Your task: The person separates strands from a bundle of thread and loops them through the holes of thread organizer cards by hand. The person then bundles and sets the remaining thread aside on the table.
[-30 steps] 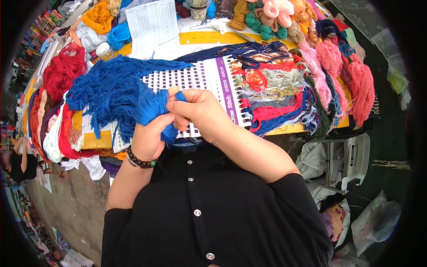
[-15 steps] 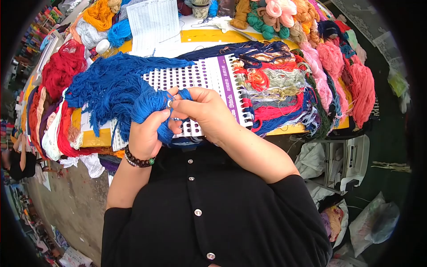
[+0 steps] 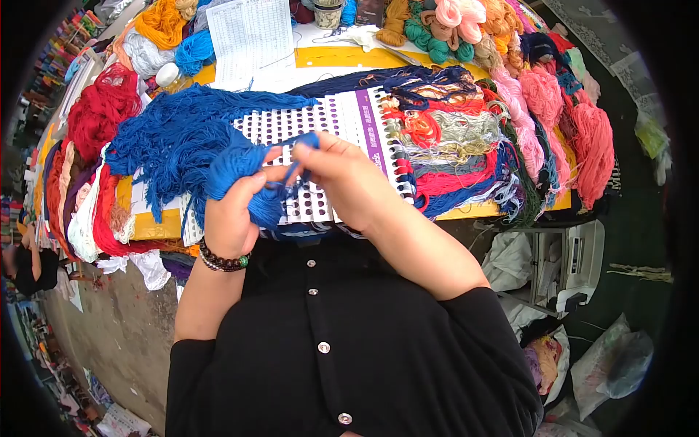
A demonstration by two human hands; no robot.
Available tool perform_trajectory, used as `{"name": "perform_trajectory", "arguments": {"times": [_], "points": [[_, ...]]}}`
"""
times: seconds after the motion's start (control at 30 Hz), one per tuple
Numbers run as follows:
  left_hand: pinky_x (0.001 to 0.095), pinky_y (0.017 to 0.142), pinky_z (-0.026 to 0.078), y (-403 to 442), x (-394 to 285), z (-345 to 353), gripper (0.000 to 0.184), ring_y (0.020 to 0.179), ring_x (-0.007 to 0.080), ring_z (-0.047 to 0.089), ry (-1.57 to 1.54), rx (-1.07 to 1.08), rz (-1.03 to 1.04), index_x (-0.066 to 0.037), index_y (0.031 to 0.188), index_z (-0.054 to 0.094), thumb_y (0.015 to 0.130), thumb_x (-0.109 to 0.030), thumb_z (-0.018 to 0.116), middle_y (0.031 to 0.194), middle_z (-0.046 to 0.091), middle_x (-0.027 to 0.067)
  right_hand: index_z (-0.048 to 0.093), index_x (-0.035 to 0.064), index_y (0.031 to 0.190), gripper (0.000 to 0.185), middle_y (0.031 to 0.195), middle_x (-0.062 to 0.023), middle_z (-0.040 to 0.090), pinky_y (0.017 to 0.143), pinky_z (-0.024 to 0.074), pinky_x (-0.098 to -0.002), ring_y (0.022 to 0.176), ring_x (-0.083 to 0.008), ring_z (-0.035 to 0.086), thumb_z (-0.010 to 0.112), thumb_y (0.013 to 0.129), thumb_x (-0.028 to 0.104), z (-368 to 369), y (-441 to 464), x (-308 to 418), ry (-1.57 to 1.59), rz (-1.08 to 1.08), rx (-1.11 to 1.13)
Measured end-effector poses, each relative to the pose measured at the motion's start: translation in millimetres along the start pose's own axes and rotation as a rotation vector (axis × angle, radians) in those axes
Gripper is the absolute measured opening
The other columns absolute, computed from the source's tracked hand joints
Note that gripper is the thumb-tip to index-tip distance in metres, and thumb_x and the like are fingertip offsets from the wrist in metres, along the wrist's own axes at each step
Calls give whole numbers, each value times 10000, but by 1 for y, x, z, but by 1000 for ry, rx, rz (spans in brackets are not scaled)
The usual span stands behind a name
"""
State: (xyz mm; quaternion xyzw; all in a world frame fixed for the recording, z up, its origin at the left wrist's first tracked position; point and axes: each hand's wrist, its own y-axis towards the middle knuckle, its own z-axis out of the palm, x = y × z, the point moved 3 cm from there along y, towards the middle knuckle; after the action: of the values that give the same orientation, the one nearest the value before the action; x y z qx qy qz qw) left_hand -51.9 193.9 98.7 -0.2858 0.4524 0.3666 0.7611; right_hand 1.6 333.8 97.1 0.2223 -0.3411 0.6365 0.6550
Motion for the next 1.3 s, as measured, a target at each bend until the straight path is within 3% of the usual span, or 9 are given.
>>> {"name": "perform_trajectory", "arguments": {"times": [0.1, 0.17, 0.23, 0.27, 0.4, 0.47, 0.67, 1.1, 1.3], "points": [[359, 865, 457, 0, 0, -9, 365, 836, 255, 628, -18, 52, 13, 83, 1136, 512, 794, -12, 426, 985, 626, 196, 553, 79, 897, 122, 802, -16, 555, 780, 421, -279, 752, -140, 531, 511, 908, 193, -12, 4, 4, 348, 67, 82], [351, 838, 470, -1, 0, -2, 445, 799, 241, 628, -20, 196, 21, 77, 1217, 458, 783, -18, 425, 987, 620, 184, 591, 42, 856, 154, 644, 12, 483, 652, 402, -227, 575, -100, 427, 567, 875, 193, -10, 4, 2, 168, 85, 60], [372, 898, 427, -4, -1, 12, 499, 783, 224, 603, 67, 169, 7, 58, 1268, 425, 783, -61, 422, 754, 628, 158, 620, -4, 800, 150, 533, 11, 447, 539, 359, -204, 468, -80, 396, 620, 835, 142, 8, -4, 5, -8, 81, -90], [342, 824, 475, -2, 1, 12, 504, 780, 209, 632, 46, 186, 25, 55, 1262, 443, 761, 7, 423, 1052, 595, 139, 620, -4, 800, 150, 533, 11, 447, 539, 359, -204, 468, -80, 396, 620, 835, 142, 9, -4, 1, -9, 79, -91], [298, 736, 491, -5, -1, 16, 495, 737, 193, 613, 102, 141, 53, 53, 1243, 470, 751, 34, 418, 1051, 595, 134, 617, 4, 804, 94, 607, -37, 554, 500, 362, -210, 483, -99, 488, 613, 831, 94, 6, -1, -7, -149, 20, 19], [240, 595, 472, -6, -1, 13, 448, 601, 126, 552, 108, 144, -16, 45, 1218, 504, 776, 26, 436, 1031, 608, 114, 626, -3, 848, 93, 664, -35, 584, 553, 406, -220, 539, -93, 513, 610, 830, 87, 8, -4, -6, -2, 74, 79], [189, 521, 414, -7, -4, 12, 411, 413, 22, 391, 206, 41, -35, 72, 1204, 507, 820, -71, 475, 998, 634, 94, 637, -16, 946, 150, 768, -23, 628, 683, 457, -248, 709, -78, 558, 604, 828, 69, 5, -5, -6, -62, -7, -17], [192, 524, 426, -6, -1, 12, 381, 478, 55, 469, 246, -79, -22, 87, 1154, 532, 820, -81, 459, 902, 659, 125, 624, -25, 962, 154, 863, -76, 660, 732, 487, -267, 785, -122, 630, 599, 842, 67, 5, -7, -8, -79, -29, -14], [194, 535, 432, -7, -1, 14, 330, 552, 92, 527, 78, 3, -41, 71, 1127, 550, 842, -84, 487, 869, 661, 127, 588, -42, 890, 108, 737, -83, 622, 612, 453, -263, 629, -133, 581, 564, 840, 51, 15, -13, 0, -1, -45, -8]]}}
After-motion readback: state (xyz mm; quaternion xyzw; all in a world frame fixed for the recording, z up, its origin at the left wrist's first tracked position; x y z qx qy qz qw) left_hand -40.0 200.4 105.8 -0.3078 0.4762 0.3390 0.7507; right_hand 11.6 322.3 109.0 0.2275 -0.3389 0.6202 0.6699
